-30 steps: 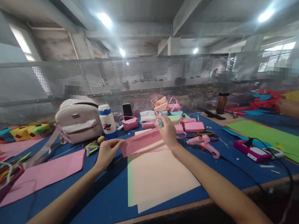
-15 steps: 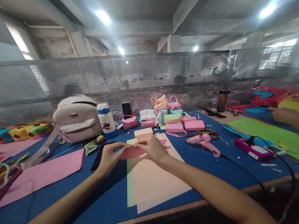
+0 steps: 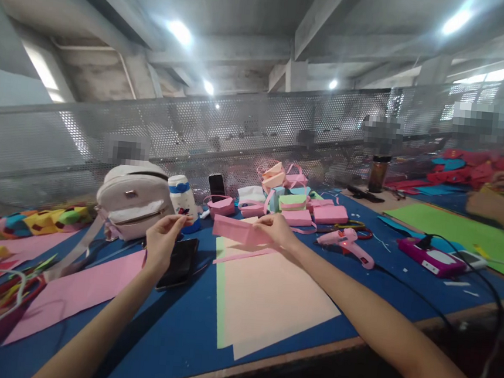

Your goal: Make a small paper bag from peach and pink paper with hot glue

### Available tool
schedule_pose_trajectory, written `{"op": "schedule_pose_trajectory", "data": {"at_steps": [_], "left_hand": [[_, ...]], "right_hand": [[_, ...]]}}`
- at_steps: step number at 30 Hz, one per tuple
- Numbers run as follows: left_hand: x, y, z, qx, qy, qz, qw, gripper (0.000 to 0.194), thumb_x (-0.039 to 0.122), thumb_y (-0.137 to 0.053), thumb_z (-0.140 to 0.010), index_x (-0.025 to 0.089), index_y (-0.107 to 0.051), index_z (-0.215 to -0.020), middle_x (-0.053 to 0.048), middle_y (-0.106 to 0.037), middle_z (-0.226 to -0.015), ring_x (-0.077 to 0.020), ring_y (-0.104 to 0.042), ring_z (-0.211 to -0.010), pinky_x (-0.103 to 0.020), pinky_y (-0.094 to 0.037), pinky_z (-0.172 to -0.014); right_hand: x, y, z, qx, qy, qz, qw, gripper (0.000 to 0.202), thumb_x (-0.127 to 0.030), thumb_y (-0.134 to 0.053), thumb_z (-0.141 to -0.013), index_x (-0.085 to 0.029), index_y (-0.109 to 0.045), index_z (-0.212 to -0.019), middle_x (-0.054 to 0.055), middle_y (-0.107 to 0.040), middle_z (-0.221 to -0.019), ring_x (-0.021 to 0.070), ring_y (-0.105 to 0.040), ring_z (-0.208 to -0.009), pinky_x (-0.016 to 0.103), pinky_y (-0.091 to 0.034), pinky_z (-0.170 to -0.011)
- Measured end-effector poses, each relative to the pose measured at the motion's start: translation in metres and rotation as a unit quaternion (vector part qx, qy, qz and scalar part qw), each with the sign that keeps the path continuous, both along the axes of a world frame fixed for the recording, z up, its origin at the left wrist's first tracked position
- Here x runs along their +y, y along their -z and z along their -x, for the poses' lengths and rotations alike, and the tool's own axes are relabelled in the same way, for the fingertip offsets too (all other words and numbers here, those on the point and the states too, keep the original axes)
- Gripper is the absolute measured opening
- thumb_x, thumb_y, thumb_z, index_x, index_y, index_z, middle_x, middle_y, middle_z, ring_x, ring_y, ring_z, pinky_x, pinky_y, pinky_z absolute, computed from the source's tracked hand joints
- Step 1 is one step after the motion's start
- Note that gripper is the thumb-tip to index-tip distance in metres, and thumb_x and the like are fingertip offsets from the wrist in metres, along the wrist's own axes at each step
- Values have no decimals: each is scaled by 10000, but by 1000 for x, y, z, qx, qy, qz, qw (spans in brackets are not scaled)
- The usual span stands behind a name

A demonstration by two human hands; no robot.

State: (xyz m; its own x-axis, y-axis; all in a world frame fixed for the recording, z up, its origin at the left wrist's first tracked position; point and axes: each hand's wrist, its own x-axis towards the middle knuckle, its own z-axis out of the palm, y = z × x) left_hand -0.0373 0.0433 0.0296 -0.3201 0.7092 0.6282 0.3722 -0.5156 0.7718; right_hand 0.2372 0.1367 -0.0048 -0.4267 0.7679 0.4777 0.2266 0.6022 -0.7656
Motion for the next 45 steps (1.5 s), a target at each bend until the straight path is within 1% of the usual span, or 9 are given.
{"op": "schedule_pose_trajectory", "data": {"at_steps": [4, 7, 11, 17, 26, 33, 37, 41, 45], "left_hand": [[-10, 2, -21, 110, 74, 10, 991, 387, 336, -758, -713, 209, -702, -1074, -88, -724, -1139, -247, -660, -1046, -351, -488, -922], [-16, 7, -32, 186, 118, 31, 975, 123, 312, -755, -714, 232, -774, -807, -58, -779, -902, -246, -688, -900, -357, -475, -909], [-16, 12, -34, 233, 112, 47, 965, 190, 324, -705, -761, 235, -745, -598, -44, -746, -649, -212, -646, -646, -346, -473, -783], [-14, 10, -33, 254, 82, 33, 963, 165, 308, -708, -754, 243, -752, -610, -36, -751, -681, -203, -644, -679, -335, -444, -800], [-9, 8, -16, 221, 42, 39, 973, 180, 325, -668, -742, 220, -777, -646, -46, -768, -683, -217, -673, -678, -298, -489, -693], [-4, 4, -2, 166, 16, 60, 984, 184, 323, -668, -730, 184, -784, -699, -63, -780, -733, -244, -699, -721, -307, -520, -680], [-8, 5, -10, 146, 58, 67, 985, 149, 309, -693, -721, 195, -773, -671, -47, -772, -721, -232, -693, -723, -293, -520, -685], [-16, 5, -22, 115, 106, 73, 985, 120, 299, -732, -713, 201, -759, -651, -44, -754, -714, -224, -682, -737, -295, -517, -723], [-15, 4, -23, -4, 41, 45, 998, 221, 321, -749, -727, 216, -711, -918, -58, -707, -1054, -244, -606, -1092, -317, -467, -938]], "right_hand": [[-28, -5, 12, -9, -24, -33, 999, 240, -374, -651, -858, -176, -743, -760, 45, -737, -760, 222, -662, -741, 320, -502, -672], [-48, -9, 20, -23, -35, -57, 997, 201, -332, -642, -846, -204, -771, -759, 44, -755, -770, 226, -656, -734, 306, -457, -668], [-52, -14, 21, -38, -44, -67, 996, 210, -317, -639, -834, -200, -776, -727, 52, -758, -766, 220, -648, -717, 285, -419, -642], [-38, -13, 16, -54, -77, -56, 994, 267, -352, -631, -835, -176, -755, -677, 21, -706, -651, 189, -609, -633, 263, -392, -571], [-5, -10, -7, -53, -46, -56, 996, 248, -378, -675, -809, -166, -745, -701, 39, -737, -703, 201, -658, -690, 287, -480, -661], [13, -17, -24, -29, 24, -87, 996, 378, -471, -535, -942, -145, -702, -850, 44, -731, -810, 202, -692, -787, 358, -534, -764], [-7, -28, -14, -35, 32, -134, 990, 444, -443, -371, -993, -157, -685, -1121, 104, -744, -1027, 235, -685, -953, 336, -515, -802], [-44, -34, 3, -129, -6, -182, 975, 235, -348, -622, -892, -229, -729, -1064, 55, -754, -1038, 219, -675, -968, 287, -462, -824], [-71, -37, 7, -210, 44, -209, 954, 231, -266, -570, -922, -256, -729, -1089, 48, -771, -926, 201, -686, -811, 254, -397, -672]]}}
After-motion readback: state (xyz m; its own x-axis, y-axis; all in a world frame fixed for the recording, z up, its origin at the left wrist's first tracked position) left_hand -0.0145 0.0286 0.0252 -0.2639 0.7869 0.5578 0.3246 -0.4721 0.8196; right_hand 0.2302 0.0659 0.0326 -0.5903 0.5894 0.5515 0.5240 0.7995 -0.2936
